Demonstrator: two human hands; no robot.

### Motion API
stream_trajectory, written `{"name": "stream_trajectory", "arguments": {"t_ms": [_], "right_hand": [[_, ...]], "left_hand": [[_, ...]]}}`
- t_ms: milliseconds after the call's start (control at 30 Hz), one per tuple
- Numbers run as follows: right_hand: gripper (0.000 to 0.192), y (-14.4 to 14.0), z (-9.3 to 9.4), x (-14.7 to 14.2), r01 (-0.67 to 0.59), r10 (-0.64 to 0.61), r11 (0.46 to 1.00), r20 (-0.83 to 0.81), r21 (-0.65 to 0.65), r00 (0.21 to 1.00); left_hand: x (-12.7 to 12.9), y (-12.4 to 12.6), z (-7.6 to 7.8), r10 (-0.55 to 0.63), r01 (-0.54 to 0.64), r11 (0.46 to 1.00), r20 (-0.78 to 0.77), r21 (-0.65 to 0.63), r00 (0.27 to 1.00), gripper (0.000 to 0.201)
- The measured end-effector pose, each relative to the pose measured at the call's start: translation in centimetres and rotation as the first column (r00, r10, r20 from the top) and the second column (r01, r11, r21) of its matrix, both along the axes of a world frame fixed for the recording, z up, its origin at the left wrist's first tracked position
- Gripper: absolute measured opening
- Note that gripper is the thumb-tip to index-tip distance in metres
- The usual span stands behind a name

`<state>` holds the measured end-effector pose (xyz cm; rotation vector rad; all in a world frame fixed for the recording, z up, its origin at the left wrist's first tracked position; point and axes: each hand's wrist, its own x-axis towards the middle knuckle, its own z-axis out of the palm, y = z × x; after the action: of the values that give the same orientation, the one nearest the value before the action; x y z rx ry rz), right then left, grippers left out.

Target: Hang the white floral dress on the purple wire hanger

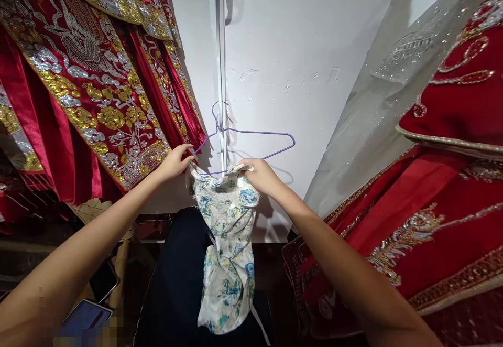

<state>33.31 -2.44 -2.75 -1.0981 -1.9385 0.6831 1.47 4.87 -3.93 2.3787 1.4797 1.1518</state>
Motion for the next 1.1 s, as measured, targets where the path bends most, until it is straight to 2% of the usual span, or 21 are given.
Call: {"name": "stream_trajectory", "arguments": {"t_ms": [100, 167, 233, 333, 467, 600, 700, 767, 833, 867, 933, 1033, 1100], "right_hand": [[0.034, 0.2, 0.1, -0.3, 0.045, -0.046, 0.999, -0.039, -0.022, 0.998], [0.030, 0.2, 0.0, -0.5, 0.051, -0.054, 0.998, -0.090, -0.029, 0.995], [0.027, 0.0, -0.2, -0.6, 0.042, -0.046, 0.998, -0.121, -0.037, 0.992], [0.024, -0.3, -0.7, -1.1, 0.045, -0.050, 0.998, -0.155, -0.039, 0.987], [0.022, -0.7, -1.7, -2.5, 0.068, -0.065, 0.998, -0.207, 0.006, 0.976], [0.039, -1.5, -2.0, -2.3, 0.051, -0.045, 0.998, -0.153, 0.038, 0.987], [0.070, -1.4, -0.9, 0.0, 0.196, -0.180, 0.974, -0.140, 0.115, 0.974], [0.088, -0.6, 0.4, 2.3, 0.355, -0.322, 0.912, -0.177, 0.205, 0.930], [0.088, 0.6, 1.8, 4.6, 0.454, -0.426, 0.855, -0.161, 0.250, 0.890], [0.080, 1.2, 2.5, 5.6, 0.467, -0.450, 0.853, -0.124, 0.232, 0.884], [0.058, 2.3, 3.8, 7.3, 0.434, -0.432, 0.893, -0.048, 0.121, 0.901], [0.038, 2.7, 5.2, 9.0, 0.220, -0.224, 0.963, -0.006, -0.153, 0.975], [0.035, 2.5, 5.4, 9.3, 0.040, -0.053, 0.952, -0.037, -0.305, 0.998]], "left_hand": [[-0.2, 0.6, -2.3, 0.033, -0.017, 0.983, 0.085, -0.184, 0.996, 0.037], [0.0, 0.6, -3.3, 0.020, 0.002, 0.979, 0.108, -0.204, 0.994, 0.030], [0.5, 0.4, -3.6, 0.015, 0.014, 0.982, 0.149, -0.190, 0.989, 0.026], [1.7, 0.0, -2.4, 0.036, -0.007, 0.991, 0.218, -0.135, 0.975, 0.023], [3.2, -0.3, 0.8, 0.010, -0.017, 1.000, 0.244, 0.026, 0.970, 0.023], [2.5, -0.2, 2.7, -0.050, 0.033, 0.996, 0.198, 0.086, 0.979, 0.031], [1.1, 0.1, 3.3, -0.057, 0.048, 0.996, 0.120, 0.078, 0.991, 0.030], [0.5, 0.0, 3.8, -0.062, 0.059, 0.996, 0.046, 0.069, 0.997, 0.029], [0.4, -0.1, 4.3, -0.064, 0.065, 0.996, -0.022, 0.057, 0.998, 0.030], [0.4, -0.2, 4.5, -0.066, 0.069, 0.996, -0.051, 0.053, 0.997, 0.030], [0.6, -0.3, 4.8, -0.065, 0.071, 0.995, -0.091, 0.067, 0.994, 0.030], [0.1, -0.1, 4.6, -0.007, 0.018, 0.990, -0.074, 0.140, 0.997, 0.029], [-0.7, 0.2, 4.0, 0.067, -0.073, 0.989, 0.044, 0.132, 0.997, 0.031]]}}
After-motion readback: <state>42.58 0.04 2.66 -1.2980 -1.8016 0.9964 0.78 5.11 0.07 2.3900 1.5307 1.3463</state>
